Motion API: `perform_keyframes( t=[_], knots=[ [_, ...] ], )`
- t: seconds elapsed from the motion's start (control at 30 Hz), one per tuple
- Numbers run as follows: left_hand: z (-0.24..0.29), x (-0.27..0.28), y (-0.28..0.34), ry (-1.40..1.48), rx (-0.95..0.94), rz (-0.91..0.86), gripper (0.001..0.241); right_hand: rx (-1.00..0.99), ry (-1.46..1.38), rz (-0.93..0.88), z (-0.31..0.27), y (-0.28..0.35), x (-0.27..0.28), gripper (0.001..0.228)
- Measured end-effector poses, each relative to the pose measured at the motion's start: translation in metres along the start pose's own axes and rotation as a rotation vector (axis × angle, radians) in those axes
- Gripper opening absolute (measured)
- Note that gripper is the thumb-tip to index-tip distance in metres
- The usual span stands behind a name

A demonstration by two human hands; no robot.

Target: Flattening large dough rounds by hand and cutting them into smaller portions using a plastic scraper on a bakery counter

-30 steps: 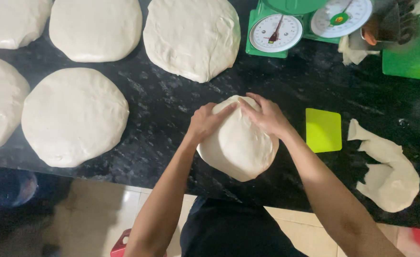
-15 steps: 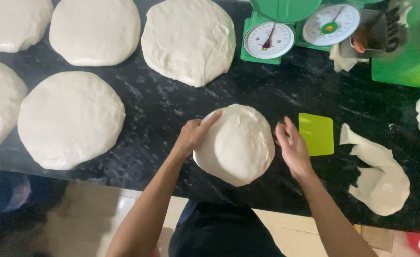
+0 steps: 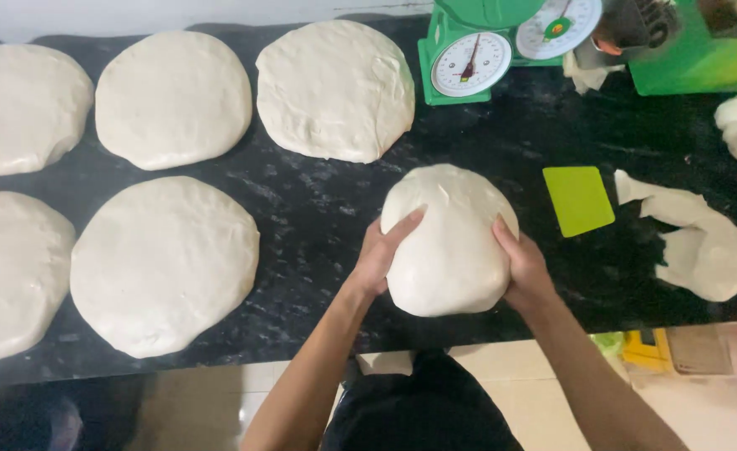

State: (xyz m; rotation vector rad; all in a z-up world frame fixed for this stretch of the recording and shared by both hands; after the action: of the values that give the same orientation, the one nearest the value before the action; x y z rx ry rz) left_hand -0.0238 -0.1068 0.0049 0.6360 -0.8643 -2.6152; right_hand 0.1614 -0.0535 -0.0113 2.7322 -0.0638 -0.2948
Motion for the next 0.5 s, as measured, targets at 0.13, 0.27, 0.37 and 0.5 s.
perform_keyframes(
  t=[0.13,0.27,0.37,0.5],
  knots=[
    [0.018,0.018,0.053,-0.003,-0.125,0.125,0.067,0.152,0.338,-0.24,0.006,-0.036,-0.017,0.049],
    [-0.015,0.063,0.051,-0.555,-0.102,0.305,0.077,0.353,0.902,-0.341,0.042,-0.074,-0.005,0.095],
    [-0.041,0.117,0.029,-1.12,-0.104,0.48,0.089,0.244,0.471,-0.042,0.055,-0.031,0.006,0.079],
    [0.005,0.123,-0.028,-0.957,-0.348,0.459,0.088,0.2,0.564,0.097,0.059,0.036,0.007,0.074]
  ],
)
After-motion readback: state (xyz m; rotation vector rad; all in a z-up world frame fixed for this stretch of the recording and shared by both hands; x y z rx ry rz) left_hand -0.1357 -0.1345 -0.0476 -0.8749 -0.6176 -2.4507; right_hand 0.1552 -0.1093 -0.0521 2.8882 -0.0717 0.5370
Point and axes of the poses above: each hand's wrist, its own y-axis away from the middle knuckle, its own x-axis out of the back of the hand, z = x × y, the point moved 2 cm from there along -y, towards the middle knuckle, and after that the axes turned 6 degrees about x, right-handed, at the moved point
